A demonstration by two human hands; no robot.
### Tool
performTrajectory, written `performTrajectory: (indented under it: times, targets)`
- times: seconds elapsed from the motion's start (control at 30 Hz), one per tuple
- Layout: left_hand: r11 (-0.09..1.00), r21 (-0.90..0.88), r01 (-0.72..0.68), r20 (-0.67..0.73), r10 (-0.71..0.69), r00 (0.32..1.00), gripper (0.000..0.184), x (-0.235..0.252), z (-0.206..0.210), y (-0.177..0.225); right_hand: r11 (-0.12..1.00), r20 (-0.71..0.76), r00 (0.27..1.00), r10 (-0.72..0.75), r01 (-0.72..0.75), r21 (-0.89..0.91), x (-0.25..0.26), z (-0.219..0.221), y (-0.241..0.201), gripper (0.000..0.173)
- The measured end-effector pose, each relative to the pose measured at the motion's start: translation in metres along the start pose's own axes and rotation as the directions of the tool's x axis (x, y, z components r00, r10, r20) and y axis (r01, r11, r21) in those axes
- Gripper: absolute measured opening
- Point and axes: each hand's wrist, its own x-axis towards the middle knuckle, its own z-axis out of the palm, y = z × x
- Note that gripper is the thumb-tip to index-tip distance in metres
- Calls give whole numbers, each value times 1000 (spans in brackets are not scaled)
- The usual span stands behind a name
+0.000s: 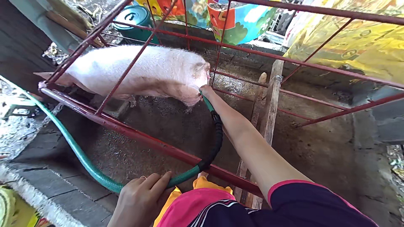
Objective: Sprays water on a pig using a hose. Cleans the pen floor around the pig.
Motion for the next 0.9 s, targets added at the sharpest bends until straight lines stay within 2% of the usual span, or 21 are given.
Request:
performTrajectory:
  times: [0.27, 0.53, 0.7, 0.9]
  targets:
    - [999, 5, 33, -32, -32, 999, 40, -27, -13, -9, 998, -31, 997, -64, 63, -30, -23, 16, -47, 33]
    - [999, -25, -37, -113, 34, 993, 40, -68, -46, -31, 985, -90, 985, -148, 139, -99, -78, 36, -94, 30]
    - [993, -54, -103, -135, 95, 986, 40, -114, -72, -54, 973, -146, 967, -208, 189, -131, -125, 70, -116, 33]
    - [979, -132, -156, -120, 140, 983, 34, -181, -103, -86, 955, -178, 947, -269, 239, -175, -180, 138, -133, 34]
